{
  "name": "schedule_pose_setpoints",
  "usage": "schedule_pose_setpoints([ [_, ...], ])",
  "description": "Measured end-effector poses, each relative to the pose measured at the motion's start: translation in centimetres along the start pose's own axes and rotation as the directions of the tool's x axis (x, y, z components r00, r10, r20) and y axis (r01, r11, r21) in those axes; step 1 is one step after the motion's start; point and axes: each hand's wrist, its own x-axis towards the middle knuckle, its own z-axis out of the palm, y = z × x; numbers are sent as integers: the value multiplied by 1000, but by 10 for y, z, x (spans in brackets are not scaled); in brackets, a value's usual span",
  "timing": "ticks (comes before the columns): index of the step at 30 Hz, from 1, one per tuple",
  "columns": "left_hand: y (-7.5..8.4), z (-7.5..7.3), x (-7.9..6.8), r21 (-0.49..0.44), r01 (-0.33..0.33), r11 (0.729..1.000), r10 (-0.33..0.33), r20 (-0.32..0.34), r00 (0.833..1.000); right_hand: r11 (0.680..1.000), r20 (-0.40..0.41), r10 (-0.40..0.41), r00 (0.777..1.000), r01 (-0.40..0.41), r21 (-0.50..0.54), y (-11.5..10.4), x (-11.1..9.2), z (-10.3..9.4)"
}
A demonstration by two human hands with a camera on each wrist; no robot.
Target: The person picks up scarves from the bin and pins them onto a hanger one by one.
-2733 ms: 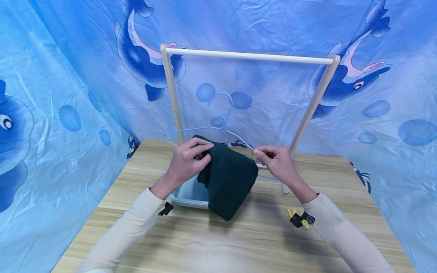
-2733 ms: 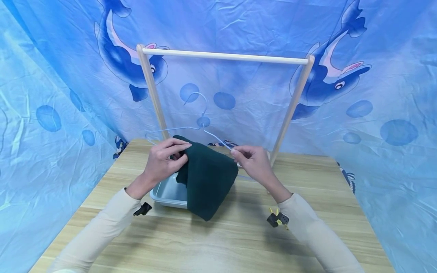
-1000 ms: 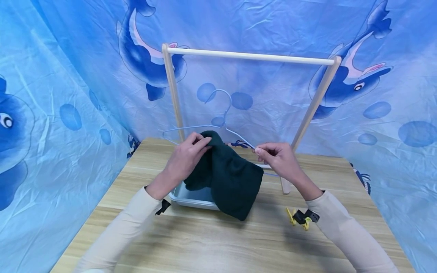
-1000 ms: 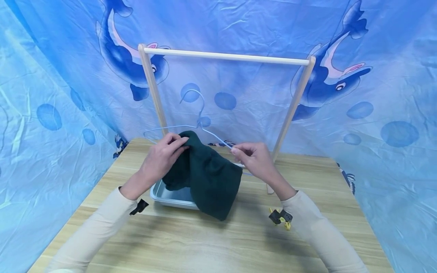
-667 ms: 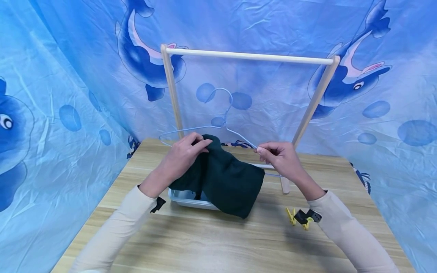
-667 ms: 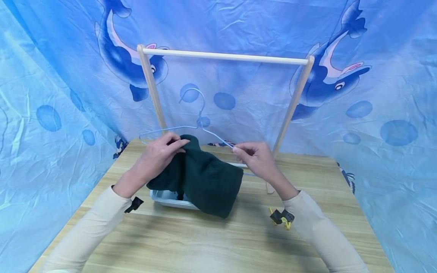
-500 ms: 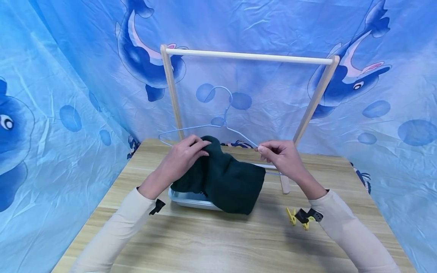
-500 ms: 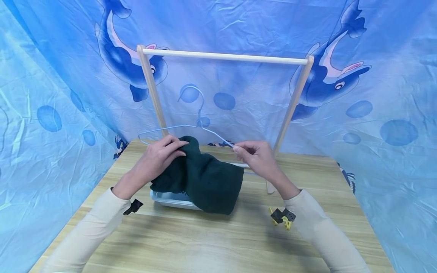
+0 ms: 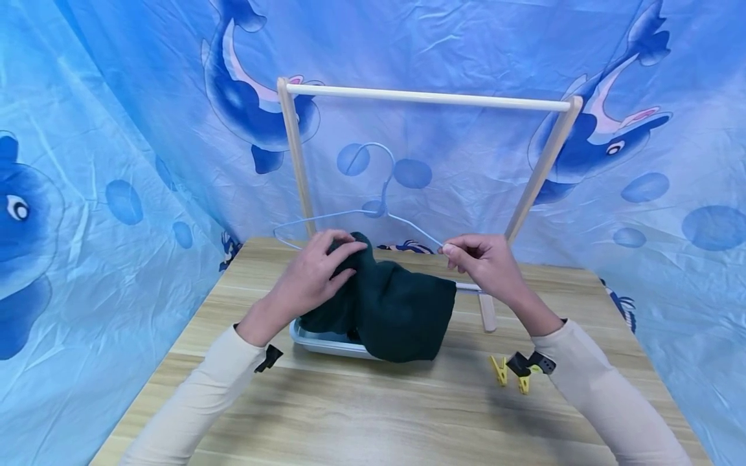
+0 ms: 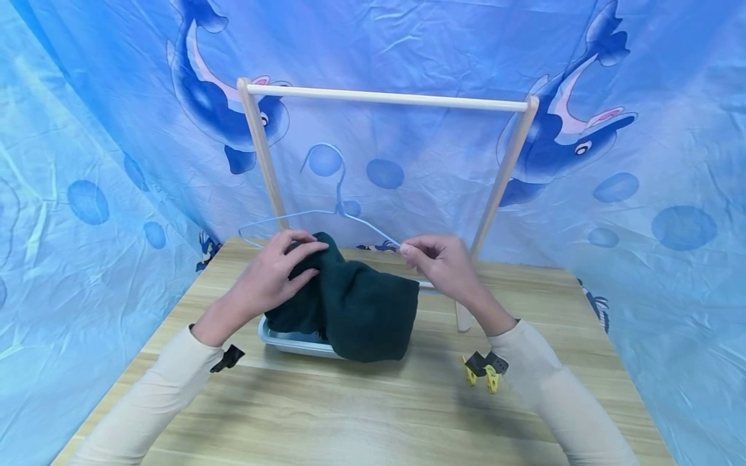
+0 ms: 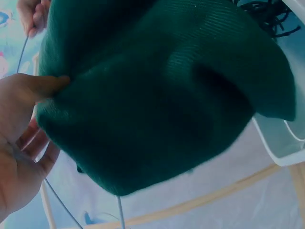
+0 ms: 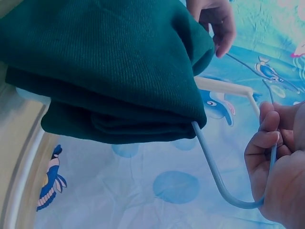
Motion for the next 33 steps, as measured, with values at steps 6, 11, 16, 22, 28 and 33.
schedule_pose_setpoints([
  [6,10,3,5,20,-139,990,138,72,988,999,-4,17,1000,-17,-28,-5,6,-3],
  [11,11,6,4,-46,-139,989,144,147,979,999,0,17,1000,-17,-40,-8,9,-4],
  [16,7,11,5,9,-177,984,176,92,980,999,8,8,1000,-8,-38,-9,9,-3],
  [22,6,16,10,-9,-110,994,109,-93,990,1000,23,-26,999,26,-9,-6,8,1],
  [28,3,16,17,-97,-63,993,36,-259,965,999,43,-26,999,26,21,-6,7,5],
  [33,0,20,19,-82,-118,990,104,-155,982,999,28,-24,999,23,35,-8,7,5],
])
